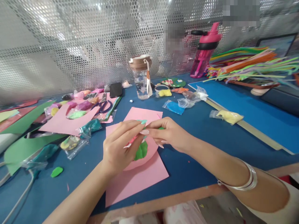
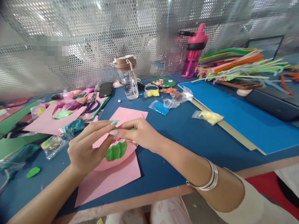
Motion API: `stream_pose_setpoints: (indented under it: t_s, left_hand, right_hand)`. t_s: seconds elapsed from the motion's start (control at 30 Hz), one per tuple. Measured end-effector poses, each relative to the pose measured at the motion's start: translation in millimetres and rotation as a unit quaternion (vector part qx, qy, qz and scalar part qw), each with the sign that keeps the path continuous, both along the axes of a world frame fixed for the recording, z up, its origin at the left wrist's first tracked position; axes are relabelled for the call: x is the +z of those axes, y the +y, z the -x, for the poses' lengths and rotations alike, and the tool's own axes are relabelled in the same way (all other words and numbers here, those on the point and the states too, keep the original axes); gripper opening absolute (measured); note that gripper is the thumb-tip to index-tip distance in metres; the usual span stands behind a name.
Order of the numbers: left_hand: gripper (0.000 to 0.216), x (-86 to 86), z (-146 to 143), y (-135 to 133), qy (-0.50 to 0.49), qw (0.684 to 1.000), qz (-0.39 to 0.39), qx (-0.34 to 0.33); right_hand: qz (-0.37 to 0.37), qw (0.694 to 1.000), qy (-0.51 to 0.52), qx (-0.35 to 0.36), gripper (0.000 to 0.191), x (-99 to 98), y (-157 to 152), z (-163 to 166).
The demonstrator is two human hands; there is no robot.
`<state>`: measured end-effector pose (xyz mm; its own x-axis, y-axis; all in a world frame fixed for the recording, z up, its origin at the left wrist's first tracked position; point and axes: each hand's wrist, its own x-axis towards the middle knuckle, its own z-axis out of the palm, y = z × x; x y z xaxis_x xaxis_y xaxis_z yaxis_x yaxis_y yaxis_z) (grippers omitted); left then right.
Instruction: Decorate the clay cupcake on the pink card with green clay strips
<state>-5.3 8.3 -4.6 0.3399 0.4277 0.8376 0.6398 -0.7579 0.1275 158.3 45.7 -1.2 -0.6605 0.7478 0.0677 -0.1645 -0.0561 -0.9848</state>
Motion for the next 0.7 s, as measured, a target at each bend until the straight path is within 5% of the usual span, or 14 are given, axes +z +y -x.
stream_pose_setpoints:
  t_s: [0.17, 0.37, 0.7]
  left_hand:
    - [0.025, -2.2, 0.5, -1.6, -0.028, 0.999, 0.023, -0.006]
    - [0.052, -6.8, -1.4, -4.6, -0.058, 0.998, 0.019, 0.027]
    - [0.009, -2.4, 2.5, 5.3, 0.014, 0.997, 0.028, -0.064]
  right_hand:
    - [0.004, 1.000, -0.001, 0.018, 0.022, -1.1, 1.5, -1.6]
    - [-0.024, 0.999, -0.032, -0.009, 0.022, -2.4, 1.3, -0.7]
    - [-0.019, 0.996, -0.088, 0.006, 0.029, -3.3, 2.9, -1.3]
